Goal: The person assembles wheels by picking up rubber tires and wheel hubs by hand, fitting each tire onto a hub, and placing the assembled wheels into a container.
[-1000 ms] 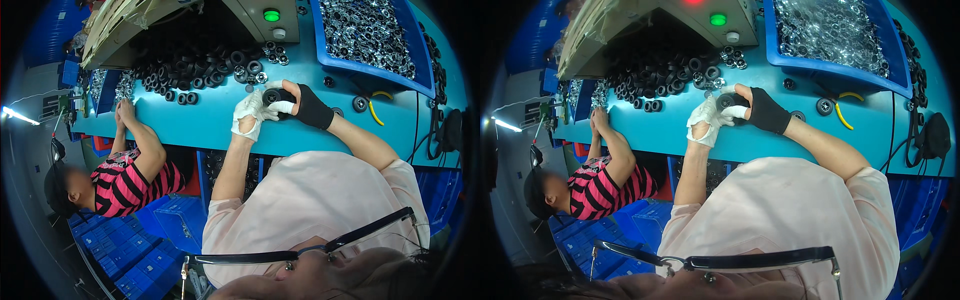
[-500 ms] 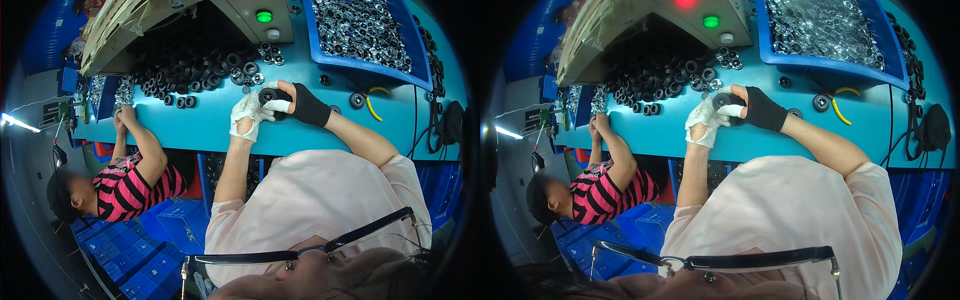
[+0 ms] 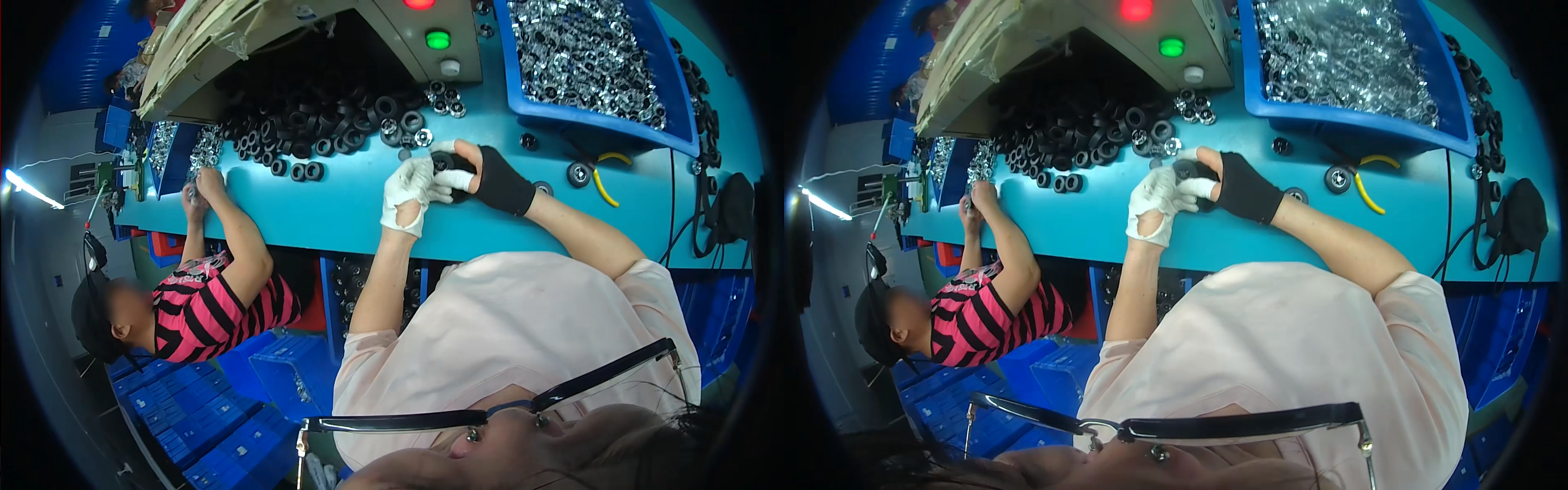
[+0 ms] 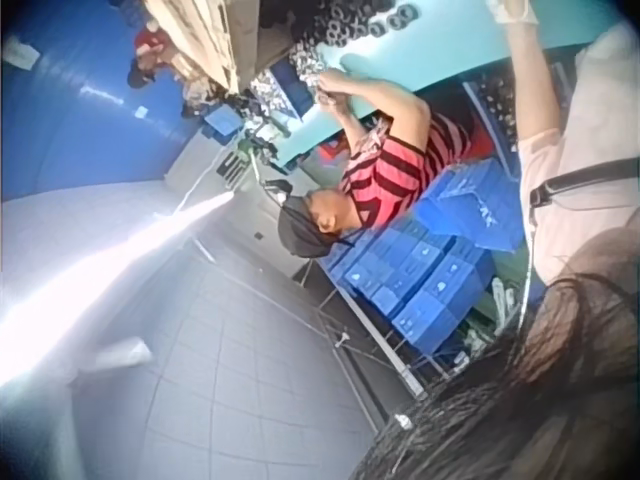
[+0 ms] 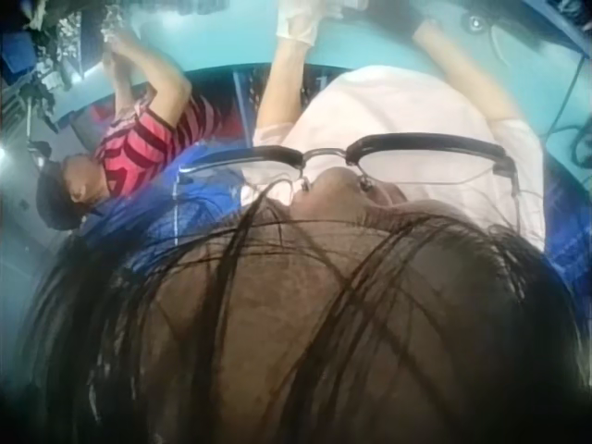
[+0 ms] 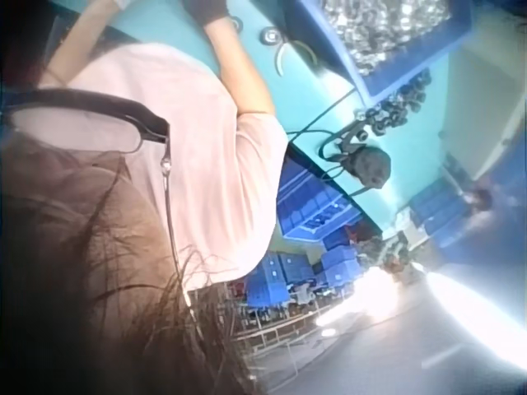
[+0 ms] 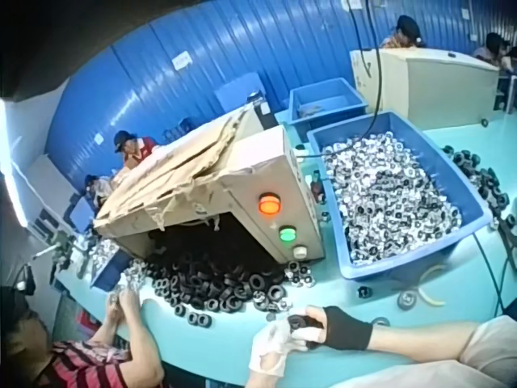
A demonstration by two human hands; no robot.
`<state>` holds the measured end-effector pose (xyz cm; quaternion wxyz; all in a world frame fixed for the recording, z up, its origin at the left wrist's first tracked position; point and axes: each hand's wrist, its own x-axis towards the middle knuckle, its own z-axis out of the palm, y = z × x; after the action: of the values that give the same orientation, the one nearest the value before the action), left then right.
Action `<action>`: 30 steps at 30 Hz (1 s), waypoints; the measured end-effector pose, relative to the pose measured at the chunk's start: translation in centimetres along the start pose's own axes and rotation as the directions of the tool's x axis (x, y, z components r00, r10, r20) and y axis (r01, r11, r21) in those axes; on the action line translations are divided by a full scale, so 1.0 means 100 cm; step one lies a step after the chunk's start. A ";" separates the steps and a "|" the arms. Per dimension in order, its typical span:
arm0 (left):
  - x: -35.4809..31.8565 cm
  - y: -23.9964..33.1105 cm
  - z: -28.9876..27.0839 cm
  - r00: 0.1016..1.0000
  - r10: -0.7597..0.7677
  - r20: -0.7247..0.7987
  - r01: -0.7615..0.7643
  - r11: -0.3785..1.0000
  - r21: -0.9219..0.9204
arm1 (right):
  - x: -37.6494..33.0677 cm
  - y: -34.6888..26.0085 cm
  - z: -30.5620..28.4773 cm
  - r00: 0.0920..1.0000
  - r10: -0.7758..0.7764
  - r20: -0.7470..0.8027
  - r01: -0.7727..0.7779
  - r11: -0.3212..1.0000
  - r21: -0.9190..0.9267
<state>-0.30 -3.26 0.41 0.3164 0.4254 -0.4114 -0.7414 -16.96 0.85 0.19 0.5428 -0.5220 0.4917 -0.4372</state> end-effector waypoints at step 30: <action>0.116 0.091 -0.060 0.741 0.607 0.287 -0.584 0.373 0.721 | 0.057 0.008 -0.032 0.922 -0.326 -0.211 -0.023 0.497 -0.868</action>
<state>1.06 -19.06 2.34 0.3515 0.3501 -0.8078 -0.3185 -19.38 -5.14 -0.94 0.0761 -0.6767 0.6814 -0.2682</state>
